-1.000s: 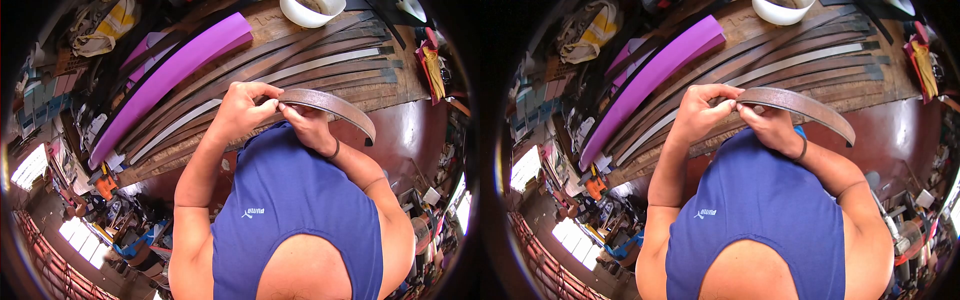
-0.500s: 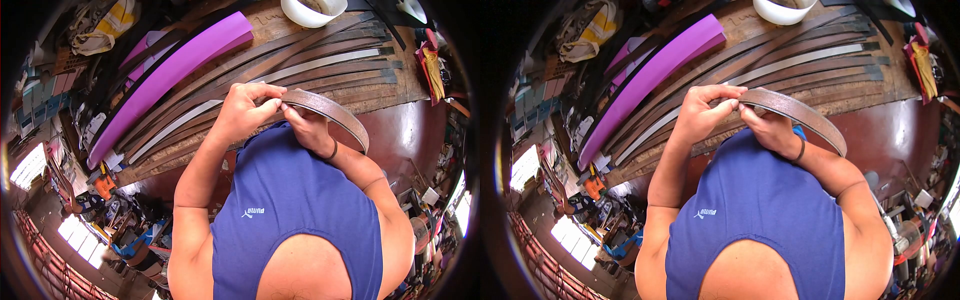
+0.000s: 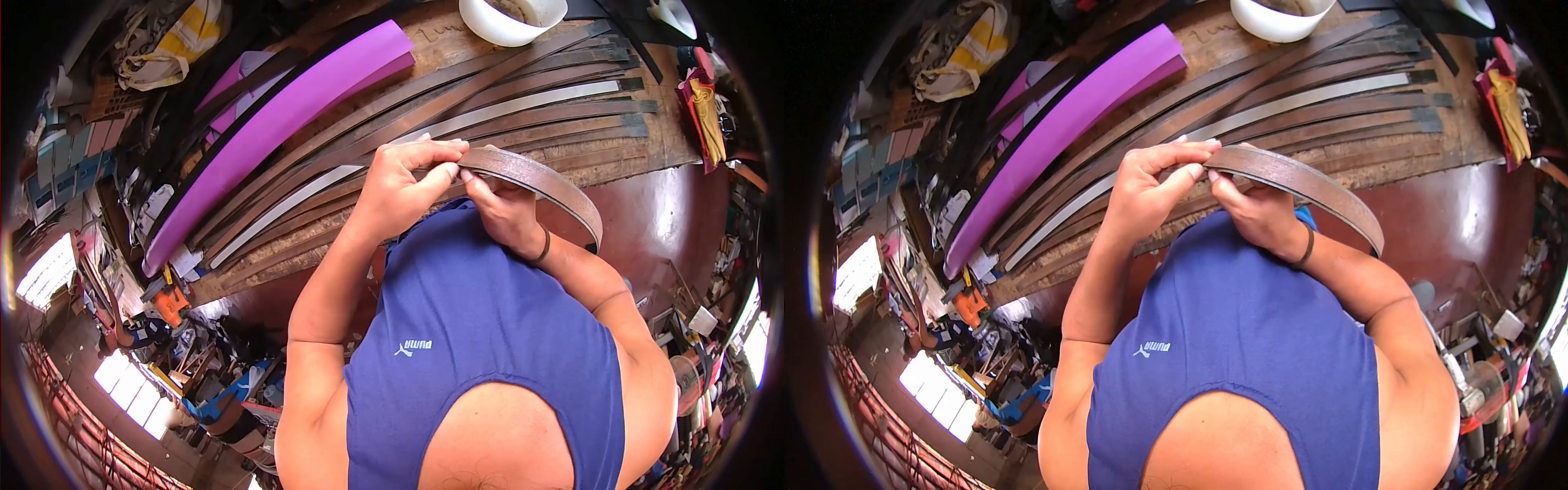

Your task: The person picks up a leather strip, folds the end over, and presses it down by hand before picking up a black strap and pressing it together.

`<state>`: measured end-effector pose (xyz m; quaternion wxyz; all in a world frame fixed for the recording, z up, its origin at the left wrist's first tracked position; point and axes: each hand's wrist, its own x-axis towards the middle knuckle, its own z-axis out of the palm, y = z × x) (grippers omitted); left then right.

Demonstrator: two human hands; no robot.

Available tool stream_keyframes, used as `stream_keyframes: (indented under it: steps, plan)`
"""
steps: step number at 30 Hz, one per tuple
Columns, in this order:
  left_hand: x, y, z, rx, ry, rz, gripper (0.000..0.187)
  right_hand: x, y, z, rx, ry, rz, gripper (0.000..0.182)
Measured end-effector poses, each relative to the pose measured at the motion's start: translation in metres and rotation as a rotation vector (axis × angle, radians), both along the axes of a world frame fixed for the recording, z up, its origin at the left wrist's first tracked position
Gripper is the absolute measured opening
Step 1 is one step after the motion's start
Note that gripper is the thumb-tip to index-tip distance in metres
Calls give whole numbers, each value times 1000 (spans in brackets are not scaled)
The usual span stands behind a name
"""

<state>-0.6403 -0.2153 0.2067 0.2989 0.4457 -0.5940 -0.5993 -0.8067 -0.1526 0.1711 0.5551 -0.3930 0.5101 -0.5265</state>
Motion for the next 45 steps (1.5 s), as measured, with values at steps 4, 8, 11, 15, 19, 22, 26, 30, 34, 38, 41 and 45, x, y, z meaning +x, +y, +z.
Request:
stream_keyframes:
  steps: [4,8,11,15,19,22,26,30,34,38,41,45]
  plan:
    - [0,-1,5,-101,-80,-28,19,-6,1,4,7,45,101,12]
    - [-5,3,6,-171,-81,-4,18,-6,0,1,-39,93,113,11]
    - [-9,8,-1,-175,-44,33,17,-7,1,-3,-91,190,111,10]
    - [-7,15,-17,-102,14,70,18,-4,4,1,-52,87,99,10]
    - [-7,13,-14,-31,50,74,19,-7,3,-4,-38,62,87,12]
    - [-6,13,-11,37,74,75,19,-2,1,-4,-38,-19,49,13]
    - [-6,14,-10,35,75,81,20,-2,2,-6,-32,-26,57,13]
    - [-11,19,-11,-64,57,105,23,-6,1,-7,-62,111,94,13]
    - [-13,26,-23,13,151,168,21,-7,2,-9,-155,134,111,13]
    - [-12,28,-21,86,208,219,20,-6,1,-3,-99,63,85,13]
    - [-13,25,-10,105,191,219,20,-6,1,-3,-71,57,94,13]
    - [-12,25,-16,116,207,227,21,-6,0,-3,-68,67,101,13]
